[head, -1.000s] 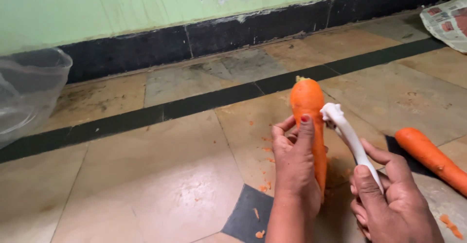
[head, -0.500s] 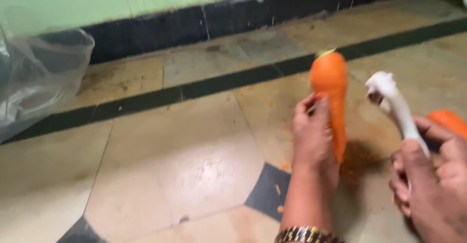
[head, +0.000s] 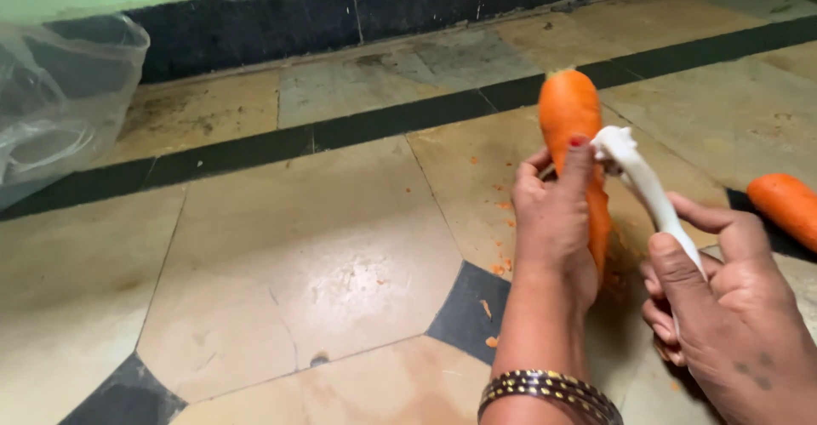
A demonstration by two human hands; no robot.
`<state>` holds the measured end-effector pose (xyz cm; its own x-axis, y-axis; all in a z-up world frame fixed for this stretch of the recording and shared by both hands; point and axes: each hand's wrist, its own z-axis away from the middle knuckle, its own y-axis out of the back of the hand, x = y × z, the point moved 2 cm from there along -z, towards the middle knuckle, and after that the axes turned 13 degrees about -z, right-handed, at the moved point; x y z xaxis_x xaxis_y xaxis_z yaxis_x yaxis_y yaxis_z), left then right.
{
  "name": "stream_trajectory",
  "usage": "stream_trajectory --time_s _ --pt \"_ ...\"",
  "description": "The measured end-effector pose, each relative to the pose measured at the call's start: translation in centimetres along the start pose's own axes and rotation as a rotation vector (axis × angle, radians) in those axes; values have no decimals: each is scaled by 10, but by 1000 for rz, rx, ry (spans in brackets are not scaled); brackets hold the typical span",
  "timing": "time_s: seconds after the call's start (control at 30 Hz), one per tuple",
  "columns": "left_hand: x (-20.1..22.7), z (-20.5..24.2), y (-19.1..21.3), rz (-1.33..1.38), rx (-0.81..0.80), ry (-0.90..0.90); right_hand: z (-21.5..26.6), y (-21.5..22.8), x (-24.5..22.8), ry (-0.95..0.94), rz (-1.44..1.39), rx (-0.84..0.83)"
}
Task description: Peel the skin off of multiple carrots using a hand peeler.
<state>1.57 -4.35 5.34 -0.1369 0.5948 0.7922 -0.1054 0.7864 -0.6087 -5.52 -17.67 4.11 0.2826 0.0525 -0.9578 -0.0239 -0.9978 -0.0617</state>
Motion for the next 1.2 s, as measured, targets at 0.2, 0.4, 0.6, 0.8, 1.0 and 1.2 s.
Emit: stream_trajectory --time_s 0.2,0.4,0.6,0.8,1.0,1.2 --pt "22 4 14 156 102 -20 5 -2 4 -132 65 -79" --pt "28 7 9 176 102 1 7 -9 -10 90 203 -21" --pt "47 3 3 42 72 -44 -1 -31 -10 268 80 238" --pt "53 9 13 133 56 -94 -31 -42 -12 275 32 171" --pt "41 9 8 62 68 -47 -29 -40 -20 252 -93 119" --pt "17 -13 6 85 50 -83 -49 -35 21 252 -133 41"
